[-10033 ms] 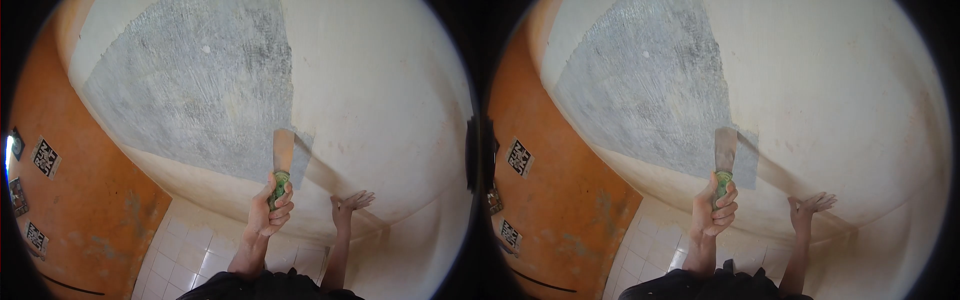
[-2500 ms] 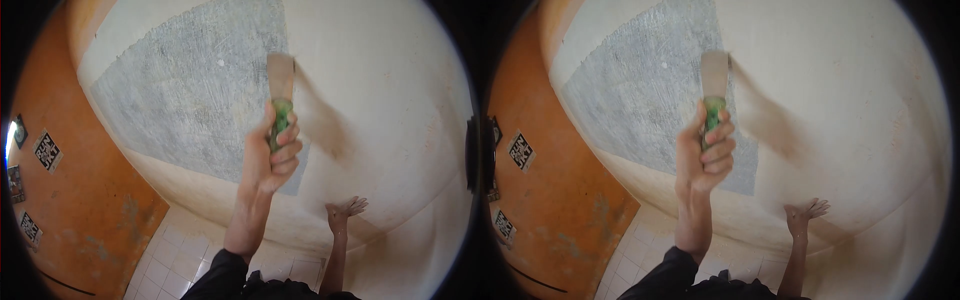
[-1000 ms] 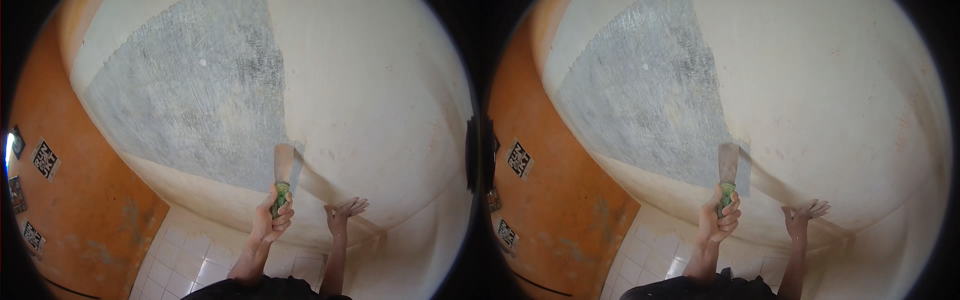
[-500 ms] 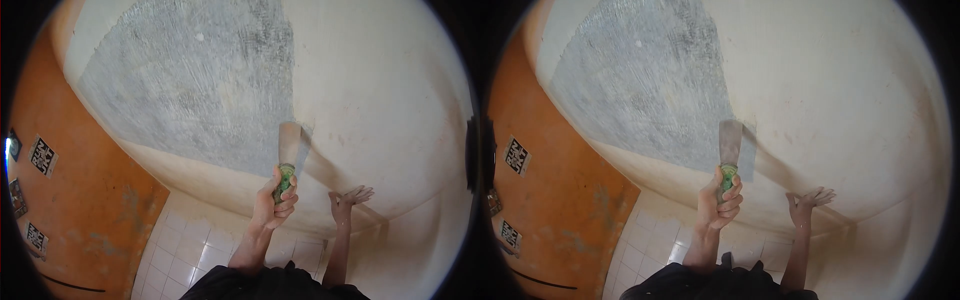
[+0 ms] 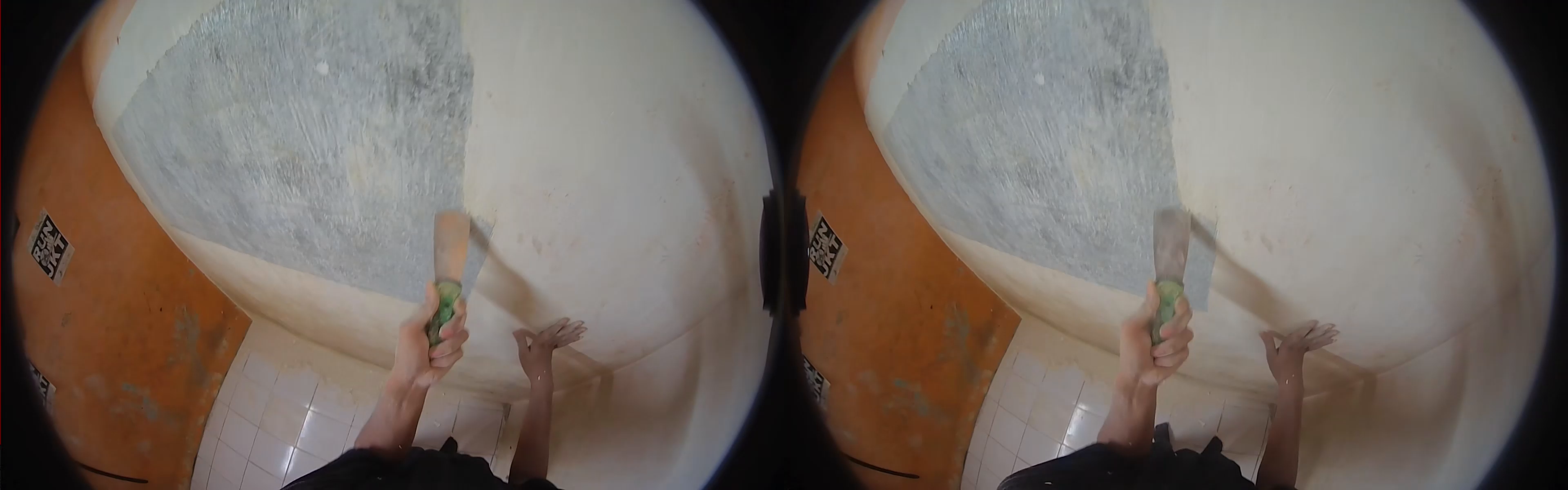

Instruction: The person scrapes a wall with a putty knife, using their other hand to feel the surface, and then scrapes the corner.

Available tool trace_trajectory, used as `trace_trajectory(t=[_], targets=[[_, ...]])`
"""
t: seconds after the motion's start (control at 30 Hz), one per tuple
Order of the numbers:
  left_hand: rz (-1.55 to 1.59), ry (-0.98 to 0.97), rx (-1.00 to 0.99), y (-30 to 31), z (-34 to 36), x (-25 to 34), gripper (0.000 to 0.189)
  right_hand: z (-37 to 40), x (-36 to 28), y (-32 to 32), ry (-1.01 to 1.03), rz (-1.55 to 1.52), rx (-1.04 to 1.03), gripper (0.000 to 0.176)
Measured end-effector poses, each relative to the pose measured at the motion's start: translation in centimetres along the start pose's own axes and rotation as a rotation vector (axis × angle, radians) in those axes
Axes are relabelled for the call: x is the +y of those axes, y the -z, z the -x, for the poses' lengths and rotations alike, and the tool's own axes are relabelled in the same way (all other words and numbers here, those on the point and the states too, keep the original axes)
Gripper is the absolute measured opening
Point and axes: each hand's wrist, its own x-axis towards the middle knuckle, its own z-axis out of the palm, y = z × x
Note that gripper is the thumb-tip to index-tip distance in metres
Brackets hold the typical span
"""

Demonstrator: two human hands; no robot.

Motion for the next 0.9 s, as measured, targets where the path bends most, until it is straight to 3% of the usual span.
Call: trace_trajectory(t=[0.1, 0.33, 0.57, 0.67, 0.73, 0.9], targets=[[0.056, 0.059, -0.015, -1.9, 0.7, 0.7, 0.048, -0.1, -0.3, 0.1, -0.027, 0.001, -0.024, 0.115], [-0.072, 0.034, -0.012, -1.3, 0.3, 1.0, 0.049, -0.1, -0.4, 0.1, -0.033, 0.014, 0.021, 0.117], [-0.093, 0.046, 0.056, 0.0, 0.1, 0.3, 0.047, -0.3, -0.8, 0.6, -0.117, 0.001, -0.062, 0.119], [-0.13, -0.081, 0.05, -4.0, -1.7, 2.3, 0.046, 0.0, -1.2, 0.9, -0.125, -0.007, -0.059, 0.12], [-0.244, -0.152, -0.061, -5.6, -2.2, 3.5, 0.045, -0.5, -1.6, 1.9, -0.199, -0.038, -0.186, 0.118], [-0.055, -0.07, -0.014, 0.4, 0.0, -0.1, 0.046, 0.1, -0.1, 0.3, -0.07, -0.048, -0.058, 0.119]])
